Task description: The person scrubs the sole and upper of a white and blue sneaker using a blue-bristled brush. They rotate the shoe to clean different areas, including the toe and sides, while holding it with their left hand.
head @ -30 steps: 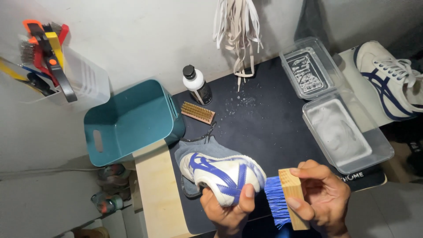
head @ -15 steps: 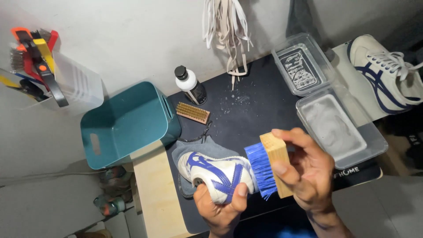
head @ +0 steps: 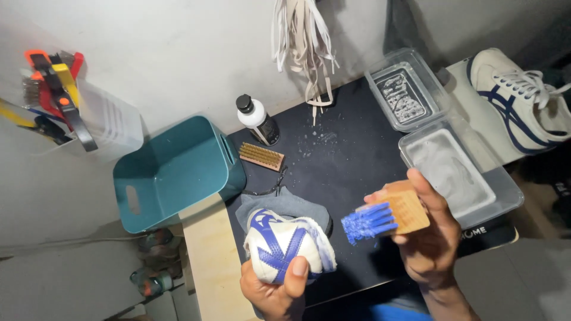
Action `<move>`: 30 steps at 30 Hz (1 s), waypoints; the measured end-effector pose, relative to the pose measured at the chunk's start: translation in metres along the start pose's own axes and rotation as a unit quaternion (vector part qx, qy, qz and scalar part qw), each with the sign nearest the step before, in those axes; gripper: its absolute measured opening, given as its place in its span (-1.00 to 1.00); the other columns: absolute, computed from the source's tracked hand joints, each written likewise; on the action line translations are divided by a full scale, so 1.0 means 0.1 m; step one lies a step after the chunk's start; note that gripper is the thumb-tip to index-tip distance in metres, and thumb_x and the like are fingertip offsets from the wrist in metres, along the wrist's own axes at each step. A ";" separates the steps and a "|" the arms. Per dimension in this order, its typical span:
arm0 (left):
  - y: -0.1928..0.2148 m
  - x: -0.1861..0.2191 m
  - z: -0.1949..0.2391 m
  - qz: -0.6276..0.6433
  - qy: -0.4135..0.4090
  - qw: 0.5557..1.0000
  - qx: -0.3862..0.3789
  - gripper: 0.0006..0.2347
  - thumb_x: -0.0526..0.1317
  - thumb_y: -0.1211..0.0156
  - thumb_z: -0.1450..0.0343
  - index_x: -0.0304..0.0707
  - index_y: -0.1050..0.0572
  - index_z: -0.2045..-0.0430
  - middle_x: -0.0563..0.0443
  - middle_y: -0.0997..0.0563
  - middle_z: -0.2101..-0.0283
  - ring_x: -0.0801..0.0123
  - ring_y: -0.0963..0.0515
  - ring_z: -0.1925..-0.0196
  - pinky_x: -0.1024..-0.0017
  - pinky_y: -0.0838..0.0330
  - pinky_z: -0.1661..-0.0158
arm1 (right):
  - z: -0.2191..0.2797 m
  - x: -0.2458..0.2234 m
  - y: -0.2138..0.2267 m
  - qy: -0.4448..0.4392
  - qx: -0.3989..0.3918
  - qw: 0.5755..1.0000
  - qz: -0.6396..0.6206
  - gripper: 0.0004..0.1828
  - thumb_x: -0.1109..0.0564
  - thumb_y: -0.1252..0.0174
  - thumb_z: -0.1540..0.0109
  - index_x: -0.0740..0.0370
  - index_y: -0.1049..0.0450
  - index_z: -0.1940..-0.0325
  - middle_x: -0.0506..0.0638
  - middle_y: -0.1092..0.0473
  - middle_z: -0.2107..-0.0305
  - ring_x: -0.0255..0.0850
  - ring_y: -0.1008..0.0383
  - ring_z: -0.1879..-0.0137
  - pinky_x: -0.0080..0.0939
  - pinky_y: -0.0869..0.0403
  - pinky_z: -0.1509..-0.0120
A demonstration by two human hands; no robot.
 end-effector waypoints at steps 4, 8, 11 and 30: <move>-0.11 0.16 -0.06 -0.040 -0.053 0.997 -0.049 -0.71 -0.07 -0.43 -0.16 -0.27 -0.46 0.80 0.11 -0.54 0.69 0.49 -0.53 0.61 0.49 -0.51 0.50 | -0.17 -0.38 -0.36 0.117 -0.060 0.989 0.066 -0.70 -0.02 0.08 -0.49 -0.05 -0.28 -0.30 0.09 -0.45 0.03 0.17 -0.66 -0.05 0.12 -0.72 -0.26; -0.15 0.21 -0.04 -0.032 -0.041 0.998 -0.043 -0.69 -0.07 -0.42 -0.17 -0.29 -0.44 0.83 0.14 -0.51 0.71 0.51 -0.51 0.63 0.50 -0.51 0.52 | -0.15 -0.30 -0.44 0.152 -0.069 0.985 0.043 -0.71 0.07 0.04 -0.48 0.08 -0.31 -0.29 0.10 -0.38 -0.03 0.05 -0.58 -0.12 0.17 -0.77 -0.30; -0.17 0.18 -0.05 -0.025 -0.003 0.999 -0.023 -0.72 -0.08 -0.44 -0.15 -0.35 -0.56 0.71 0.04 -0.65 0.62 0.47 -0.62 0.55 0.48 -0.59 0.46 | -0.06 -0.09 -0.35 0.061 -0.086 0.993 -0.060 -0.71 0.02 0.33 -0.56 0.05 -0.29 -0.22 0.21 -0.39 0.00 0.21 -0.50 -0.19 0.37 -0.61 -0.38; -0.31 0.49 -0.24 0.035 0.030 0.993 -0.111 -0.62 -0.17 -0.36 -0.31 -0.20 -0.30 0.88 0.27 -0.26 0.74 0.60 -0.27 0.67 0.51 -0.22 0.60 | -0.15 -0.16 -0.38 0.139 -0.099 0.985 0.018 -0.76 0.16 0.09 -0.49 0.05 -0.36 -0.23 0.10 -0.31 -0.07 -0.05 -0.43 -0.20 0.54 -0.56 -0.52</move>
Point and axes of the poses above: each hand's wrist, its own z-axis away from the middle knuckle, its own y-axis out of the back of the hand, x = y × z, the point moved 2 cm from there along -z, towards the middle knuckle
